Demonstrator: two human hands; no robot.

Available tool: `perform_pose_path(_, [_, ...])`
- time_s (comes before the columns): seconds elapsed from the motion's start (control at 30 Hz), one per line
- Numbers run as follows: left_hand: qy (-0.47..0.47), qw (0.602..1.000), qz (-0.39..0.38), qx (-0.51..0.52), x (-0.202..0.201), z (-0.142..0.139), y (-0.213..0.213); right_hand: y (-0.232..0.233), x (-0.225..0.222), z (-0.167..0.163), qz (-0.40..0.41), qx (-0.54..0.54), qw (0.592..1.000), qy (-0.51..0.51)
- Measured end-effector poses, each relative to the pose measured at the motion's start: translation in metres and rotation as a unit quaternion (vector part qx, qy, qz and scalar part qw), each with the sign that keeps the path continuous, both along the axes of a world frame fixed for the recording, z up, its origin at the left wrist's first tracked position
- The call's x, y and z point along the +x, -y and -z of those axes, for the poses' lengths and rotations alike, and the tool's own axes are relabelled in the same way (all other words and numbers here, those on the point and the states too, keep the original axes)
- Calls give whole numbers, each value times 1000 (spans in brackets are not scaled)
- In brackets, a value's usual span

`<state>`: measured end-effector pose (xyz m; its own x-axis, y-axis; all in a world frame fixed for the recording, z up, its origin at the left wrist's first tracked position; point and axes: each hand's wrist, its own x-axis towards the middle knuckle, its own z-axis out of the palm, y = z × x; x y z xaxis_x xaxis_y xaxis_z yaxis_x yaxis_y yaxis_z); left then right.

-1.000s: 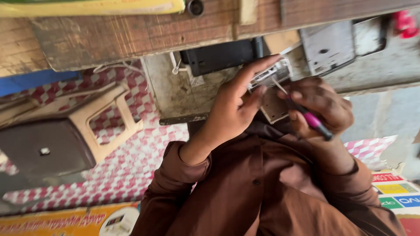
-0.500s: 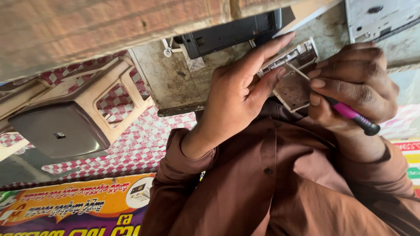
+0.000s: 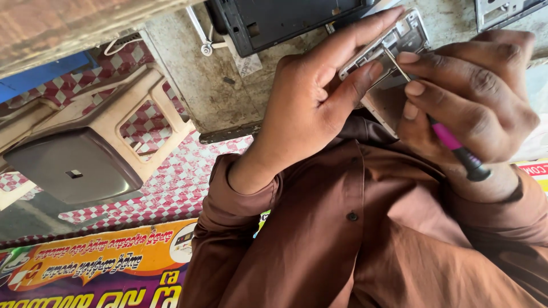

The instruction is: The person uses a small screwdriver to remove screws from the back of a white smartphone chassis. They rotate the device to access different screw locations and continue unscrewing throughout the clip.

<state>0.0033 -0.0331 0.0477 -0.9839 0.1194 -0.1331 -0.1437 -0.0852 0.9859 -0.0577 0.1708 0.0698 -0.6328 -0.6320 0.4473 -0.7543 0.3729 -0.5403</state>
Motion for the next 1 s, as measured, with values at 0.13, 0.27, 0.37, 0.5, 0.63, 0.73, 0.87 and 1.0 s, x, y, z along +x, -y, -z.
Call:
perform_pose_path(0.13, [49,986,-5,157,-6,7,1,3,6,-23,-1,74,996,40])
perform_pose_path(0.27, [147,961,-42,230,-10,11,-1,10,-1,-27,-16,66,996,61])
perform_pose_path(0.37, [137,963,-63,222,-9,12,-4,15,-11,-17,-34,18,997,60])
perform_pose_path(0.5, [34,992,-68,98,0,14,-8,16,-14,1,-18,-20,997,69])
perform_pose_path(0.63, [24,997,-63,30,7,17,-7,11,-15,8,-35,-26,997,71])
perform_pose_path(0.73, [25,997,-64,19,8,17,-6,12,-17,8,-51,-29,997,58])
perform_pose_path(0.87, [26,997,-70,12,6,15,-7,18,-13,6,-20,-26,998,49])
perform_pose_path(1.0, [18,997,-71,-1,5,13,-6,19,-13,6,-30,-26,999,30])
